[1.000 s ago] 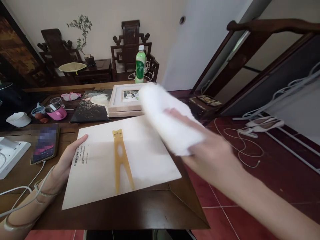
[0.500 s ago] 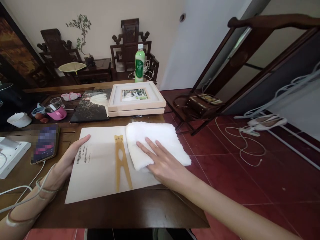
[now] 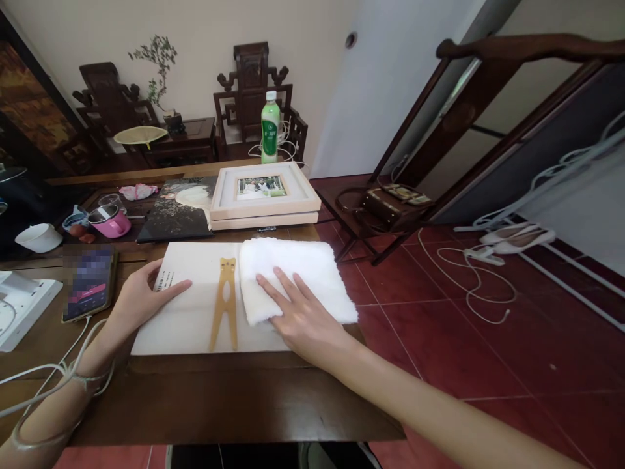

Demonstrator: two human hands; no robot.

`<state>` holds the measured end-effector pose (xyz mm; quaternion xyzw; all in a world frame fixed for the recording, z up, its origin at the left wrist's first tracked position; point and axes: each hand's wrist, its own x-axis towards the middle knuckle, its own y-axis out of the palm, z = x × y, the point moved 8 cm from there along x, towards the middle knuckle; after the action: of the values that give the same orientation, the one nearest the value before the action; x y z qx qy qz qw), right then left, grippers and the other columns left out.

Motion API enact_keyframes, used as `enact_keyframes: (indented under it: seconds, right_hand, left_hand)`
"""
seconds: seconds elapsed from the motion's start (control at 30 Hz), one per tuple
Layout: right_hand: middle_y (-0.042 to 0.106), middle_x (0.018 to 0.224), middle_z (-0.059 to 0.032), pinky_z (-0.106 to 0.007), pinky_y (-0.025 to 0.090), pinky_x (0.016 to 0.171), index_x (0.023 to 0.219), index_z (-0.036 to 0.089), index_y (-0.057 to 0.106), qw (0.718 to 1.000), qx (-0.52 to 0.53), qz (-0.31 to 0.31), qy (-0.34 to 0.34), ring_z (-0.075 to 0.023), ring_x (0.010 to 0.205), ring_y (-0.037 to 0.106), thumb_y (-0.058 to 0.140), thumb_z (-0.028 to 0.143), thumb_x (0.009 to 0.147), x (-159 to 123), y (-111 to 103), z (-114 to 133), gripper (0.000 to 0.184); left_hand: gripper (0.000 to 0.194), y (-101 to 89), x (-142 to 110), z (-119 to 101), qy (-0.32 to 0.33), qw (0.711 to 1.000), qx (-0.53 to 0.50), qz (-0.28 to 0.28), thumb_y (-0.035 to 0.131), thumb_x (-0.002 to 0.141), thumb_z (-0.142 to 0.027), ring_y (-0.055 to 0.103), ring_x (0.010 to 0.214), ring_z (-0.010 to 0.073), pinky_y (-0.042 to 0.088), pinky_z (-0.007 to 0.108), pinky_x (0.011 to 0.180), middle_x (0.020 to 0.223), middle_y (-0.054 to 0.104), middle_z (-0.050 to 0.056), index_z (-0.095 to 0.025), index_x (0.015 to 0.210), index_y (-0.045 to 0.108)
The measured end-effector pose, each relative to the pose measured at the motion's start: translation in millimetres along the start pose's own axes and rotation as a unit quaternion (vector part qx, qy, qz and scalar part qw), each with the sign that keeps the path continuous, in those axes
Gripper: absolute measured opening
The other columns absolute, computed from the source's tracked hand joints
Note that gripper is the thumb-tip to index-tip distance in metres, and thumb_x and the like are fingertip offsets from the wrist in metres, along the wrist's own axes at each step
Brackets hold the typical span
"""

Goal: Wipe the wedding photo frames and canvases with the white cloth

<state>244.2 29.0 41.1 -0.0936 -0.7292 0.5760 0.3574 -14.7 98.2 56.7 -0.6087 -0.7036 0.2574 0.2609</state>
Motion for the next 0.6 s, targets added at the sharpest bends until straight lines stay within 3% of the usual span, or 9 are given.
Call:
enact_keyframes:
  seconds: [0.17,0.3,0.4,0.5,0.6]
  right_hand:
    - [0.051,0.145,-0.0188,-0.062,0.046,0.102,0.068,0.015,0.069,1.0,-0.003,0.002,0.006,-0.0438,0.137,0.04,0.06,-0.004,0.074,0.8,2.5,-2.3,0.022]
    - [0.051,0.145,-0.0172,-0.062,0.045,0.103,0.067,0.015,0.07,1.0,0.0,0.004,0.0,-0.0427,0.138,0.039,0.06,-0.003,0.075,-0.1,3.1,-4.1,0.022]
    - [0.049,0.147,-0.0171,-0.062,0.044,0.105,0.072,0.016,0.072,1.0,0.01,0.015,0.003,-0.0422,0.139,0.037,0.06,-0.004,0.073,-0.9,3.0,-4.9,0.023]
    - [0.049,0.147,-0.0172,-0.062,0.044,0.105,0.072,0.015,0.073,1.0,0.007,0.02,-0.002,-0.0432,0.138,0.038,0.059,-0.005,0.072,-0.6,2.1,-7.0,0.024]
    - [0.05,0.146,-0.0177,-0.063,0.044,0.104,0.073,0.015,0.074,0.999,0.004,0.035,-0.023,-0.0446,0.135,0.042,0.06,-0.005,0.071,3.9,4.8,-15.0,0.025]
  left_hand:
    - [0.047,7.4,-8.5,-2.7,0.052,0.993,0.102,-0.024,0.072,0.076,-0.05,0.063,0.108,0.0377,0.044,0.047,0.096,0.114,0.07,0.015,-0.017,0.11,0.067]
    - [0.039,22.3,-15.1,-6.1,0.106,0.977,0.186,0.004,0.059,0.088,-0.046,0.057,0.115,0.0387,0.042,0.051,0.1,0.117,0.067,0.019,-0.015,0.112,0.064]
    - [0.041,29.1,-18.9,-5.8,0.134,0.964,0.231,-0.007,0.051,0.092,-0.043,0.052,0.12,0.0407,0.041,0.055,0.101,0.122,0.063,0.022,-0.013,0.118,0.062]
    - [0.049,38.2,-23.5,-8.7,0.178,0.96,0.217,-0.008,0.045,0.095,-0.04,0.037,0.138,0.0417,0.034,0.057,0.109,0.146,0.045,0.024,-0.011,0.132,0.054]
    - [0.054,53.5,-27.6,-10.5,0.209,0.956,0.198,0.053,0.039,0.098,-0.041,0.019,0.149,0.0386,0.024,0.058,0.115,0.158,0.031,0.021,-0.011,0.143,0.045]
